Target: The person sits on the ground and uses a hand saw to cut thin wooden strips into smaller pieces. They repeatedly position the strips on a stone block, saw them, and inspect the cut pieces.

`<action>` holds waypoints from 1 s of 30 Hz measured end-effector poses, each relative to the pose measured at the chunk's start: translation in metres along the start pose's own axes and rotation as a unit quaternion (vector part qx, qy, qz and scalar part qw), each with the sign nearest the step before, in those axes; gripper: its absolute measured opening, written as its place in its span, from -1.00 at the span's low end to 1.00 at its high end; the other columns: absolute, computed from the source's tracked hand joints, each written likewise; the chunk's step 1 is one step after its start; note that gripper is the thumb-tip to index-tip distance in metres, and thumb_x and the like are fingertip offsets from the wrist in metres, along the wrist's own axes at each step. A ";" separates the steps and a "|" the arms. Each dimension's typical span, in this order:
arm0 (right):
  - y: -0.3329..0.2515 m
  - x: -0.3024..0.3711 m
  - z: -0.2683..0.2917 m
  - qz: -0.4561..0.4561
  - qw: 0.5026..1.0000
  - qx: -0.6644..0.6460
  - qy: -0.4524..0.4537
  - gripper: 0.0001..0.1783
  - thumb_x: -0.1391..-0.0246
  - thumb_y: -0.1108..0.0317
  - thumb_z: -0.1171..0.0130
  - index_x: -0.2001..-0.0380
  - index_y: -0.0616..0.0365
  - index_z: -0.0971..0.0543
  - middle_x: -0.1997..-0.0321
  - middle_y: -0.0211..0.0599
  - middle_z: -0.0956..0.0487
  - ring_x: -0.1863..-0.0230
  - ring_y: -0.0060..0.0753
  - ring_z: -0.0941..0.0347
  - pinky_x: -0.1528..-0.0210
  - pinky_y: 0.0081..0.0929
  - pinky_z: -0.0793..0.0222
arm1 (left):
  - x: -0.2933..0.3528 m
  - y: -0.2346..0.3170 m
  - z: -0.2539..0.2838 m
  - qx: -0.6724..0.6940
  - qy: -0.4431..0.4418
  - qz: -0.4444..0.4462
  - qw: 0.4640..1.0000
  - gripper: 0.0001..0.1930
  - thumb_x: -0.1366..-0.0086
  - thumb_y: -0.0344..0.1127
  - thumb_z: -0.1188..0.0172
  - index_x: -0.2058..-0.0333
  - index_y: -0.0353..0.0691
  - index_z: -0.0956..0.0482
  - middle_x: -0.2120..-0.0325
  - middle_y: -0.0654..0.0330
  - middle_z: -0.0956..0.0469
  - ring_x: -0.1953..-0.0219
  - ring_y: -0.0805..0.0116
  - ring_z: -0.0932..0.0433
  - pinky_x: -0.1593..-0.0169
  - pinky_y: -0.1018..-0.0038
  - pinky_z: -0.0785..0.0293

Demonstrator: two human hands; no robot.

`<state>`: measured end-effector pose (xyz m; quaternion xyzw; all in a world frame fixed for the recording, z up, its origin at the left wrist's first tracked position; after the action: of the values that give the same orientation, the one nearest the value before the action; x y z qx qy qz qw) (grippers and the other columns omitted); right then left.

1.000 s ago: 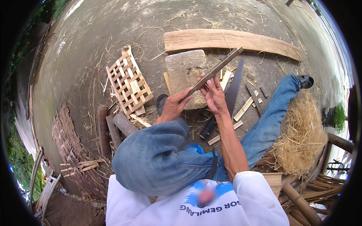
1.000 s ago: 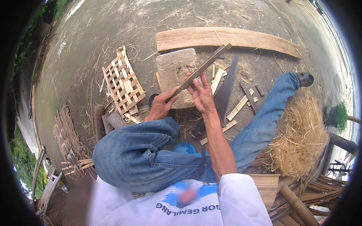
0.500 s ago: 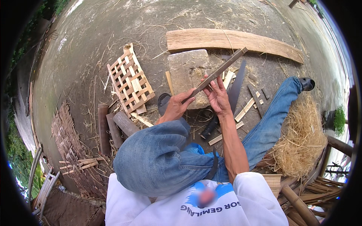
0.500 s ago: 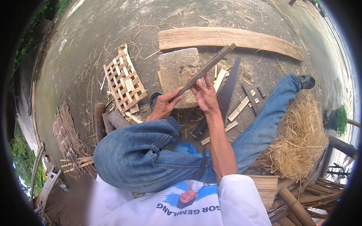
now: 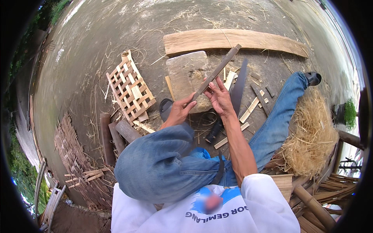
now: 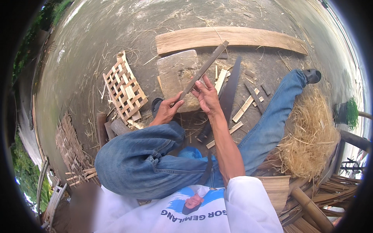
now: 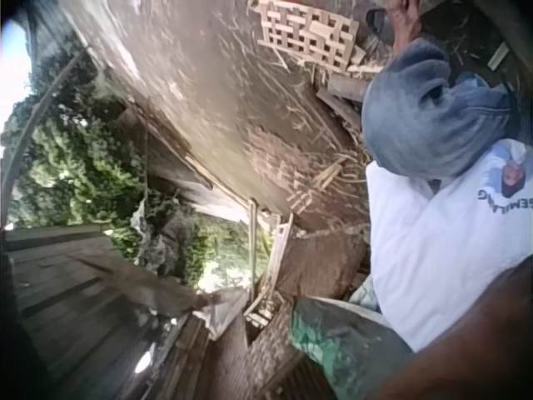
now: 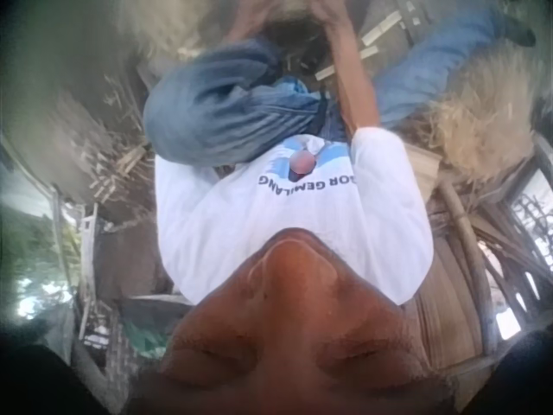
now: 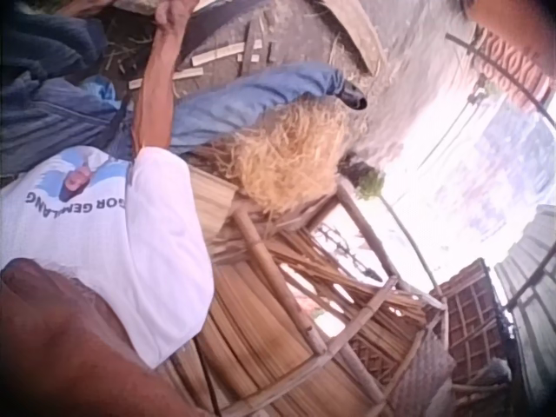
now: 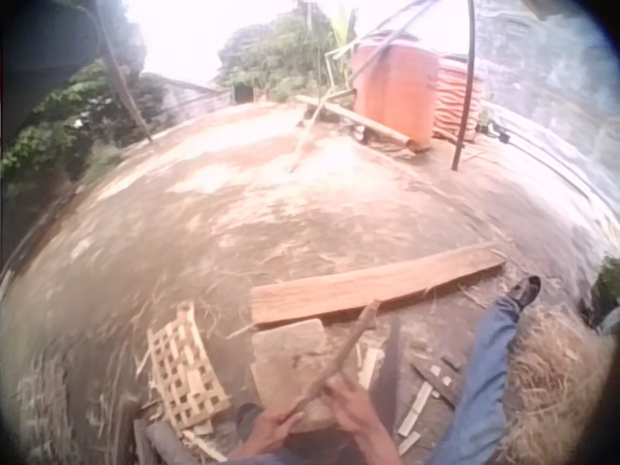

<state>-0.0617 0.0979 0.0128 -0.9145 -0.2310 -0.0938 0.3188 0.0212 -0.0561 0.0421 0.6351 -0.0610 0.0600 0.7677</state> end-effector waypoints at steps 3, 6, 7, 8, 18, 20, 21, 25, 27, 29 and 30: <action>-0.003 0.001 0.002 0.001 1.000 -0.004 0.008 -0.44 -0.31 0.55 -0.12 -0.35 0.01 -0.37 -0.18 0.00 -0.55 -0.12 -0.19 -0.57 -0.15 -0.20 -0.62 | -0.003 -0.007 -0.002 -0.006 -0.007 0.016 1.000 -0.50 -0.41 -0.27 -0.25 -0.26 -0.30 -0.45 -0.12 0.04 -0.59 -0.17 0.37 -0.50 -0.25 0.44 -0.36; 0.003 0.001 0.008 -0.004 0.997 0.040 0.060 -0.34 -0.28 0.44 -0.23 -0.40 0.07 -0.29 -0.10 -0.15 -0.59 -0.07 -0.27 -0.57 -0.09 -0.21 -0.61 | -0.004 -0.016 -0.003 -0.015 0.009 0.028 0.999 -0.52 -0.42 -0.27 -0.24 -0.26 -0.29 -0.46 -0.10 0.06 -0.60 -0.15 0.37 -0.51 -0.22 0.44 -0.39; 0.002 0.004 0.011 -0.004 0.995 0.058 0.084 -0.31 -0.27 0.41 -0.26 -0.41 0.08 -0.27 -0.08 -0.19 -0.60 -0.06 -0.30 -0.57 -0.07 -0.24 -0.61 | -0.002 -0.020 0.003 -0.017 0.022 0.017 0.999 -0.53 -0.42 -0.28 -0.24 -0.25 -0.26 -0.48 -0.06 0.08 -0.63 -0.12 0.37 -0.54 -0.18 0.43 -0.43; -0.001 0.011 0.010 -0.012 0.988 0.107 0.107 -0.28 -0.25 0.40 -0.29 -0.42 0.08 -0.27 -0.07 -0.23 -0.61 -0.04 -0.37 -0.57 -0.06 -0.27 -0.61 | 0.001 -0.023 0.012 -0.026 0.048 0.028 0.998 -0.53 -0.42 -0.28 -0.23 -0.25 -0.27 -0.47 -0.06 0.07 -0.63 -0.11 0.38 -0.54 -0.17 0.45 -0.43; -0.110 0.109 0.190 0.136 0.764 0.480 0.409 -0.28 -0.07 0.18 -0.41 -0.26 0.29 -0.47 0.22 -0.14 -0.62 0.16 -0.37 -0.56 0.05 -0.42 -0.49 | 0.026 -0.075 0.078 -0.040 0.214 0.084 0.972 -0.48 -0.45 -0.23 -0.22 -0.28 -0.36 -0.41 0.26 0.27 -0.60 0.33 0.56 -0.45 0.24 0.62 -0.40; -0.118 0.117 0.216 0.143 0.730 0.505 0.438 -0.31 -0.05 0.16 -0.41 -0.20 0.29 -0.52 0.28 -0.11 -0.60 0.20 -0.27 -0.57 0.04 -0.34 -0.50 | 0.026 -0.060 0.072 -0.039 0.200 0.109 0.973 -0.47 -0.44 -0.24 -0.23 -0.28 -0.37 -0.41 0.30 0.30 -0.58 0.35 0.58 -0.43 0.27 0.62 -0.38; -0.121 0.114 0.214 0.147 0.717 0.518 0.443 -0.33 -0.04 0.15 -0.41 -0.17 0.28 -0.55 0.31 -0.09 -0.59 0.22 -0.22 -0.57 0.04 -0.30 -0.50 | 0.022 -0.063 0.078 -0.056 0.197 0.084 0.975 -0.47 -0.43 -0.24 -0.24 -0.28 -0.37 -0.41 0.32 0.31 -0.57 0.39 0.59 -0.41 0.31 0.62 -0.36; -0.123 0.125 0.193 0.266 0.586 0.593 0.484 -0.34 -0.08 0.10 -0.38 -0.17 0.26 -0.53 -0.02 0.06 -0.49 -0.10 0.03 -0.42 -0.23 -0.16 -0.31 | -0.003 -0.045 0.055 -0.048 0.121 0.045 0.990 -0.46 -0.41 -0.22 -0.27 -0.30 -0.23 -0.43 0.49 0.41 -0.47 0.59 0.67 -0.24 0.56 0.63 -0.15; -0.109 0.115 0.170 0.225 0.655 0.588 0.417 -0.39 -0.20 0.03 -0.28 -0.15 0.27 -0.54 -0.13 0.09 -0.43 -0.20 0.06 -0.35 -0.29 -0.15 -0.25 | -0.003 -0.021 0.035 0.014 0.029 0.120 0.992 -0.45 -0.41 -0.23 -0.27 -0.32 -0.19 -0.41 0.54 0.42 -0.43 0.60 0.67 -0.25 0.57 0.64 -0.13; -0.084 0.099 0.115 0.152 0.783 0.531 0.285 -0.42 -0.29 -0.07 -0.16 -0.02 0.30 -0.62 0.07 0.06 -0.56 0.02 -0.06 -0.54 -0.14 -0.24 -0.39 | 0.001 -0.028 0.024 0.090 -0.060 0.195 0.975 -0.42 -0.43 -0.20 -0.24 -0.37 -0.13 -0.34 0.53 0.41 -0.39 0.60 0.64 -0.27 0.58 0.64 -0.12; -0.069 0.095 0.095 0.102 0.825 0.508 0.228 -0.37 -0.28 -0.16 -0.14 0.05 0.29 -0.65 0.16 -0.03 -0.62 0.15 -0.25 -0.58 -0.04 -0.32 -0.44 | 0.003 -0.023 0.008 0.118 -0.107 0.233 0.959 -0.42 -0.43 -0.19 -0.23 -0.37 -0.12 -0.34 0.51 0.40 -0.41 0.59 0.64 -0.28 0.58 0.64 -0.13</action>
<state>-0.0095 0.2393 0.0064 -0.5943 -0.0720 -0.1365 0.7893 0.0279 -0.0681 0.0214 0.6921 -0.2819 0.1755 0.6409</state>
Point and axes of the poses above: each hand's wrist, its own x-axis away from the middle knuckle, its own z-axis out of the back of the hand, y = z × x, the point moved 8 cm from there along -x, towards the middle knuckle
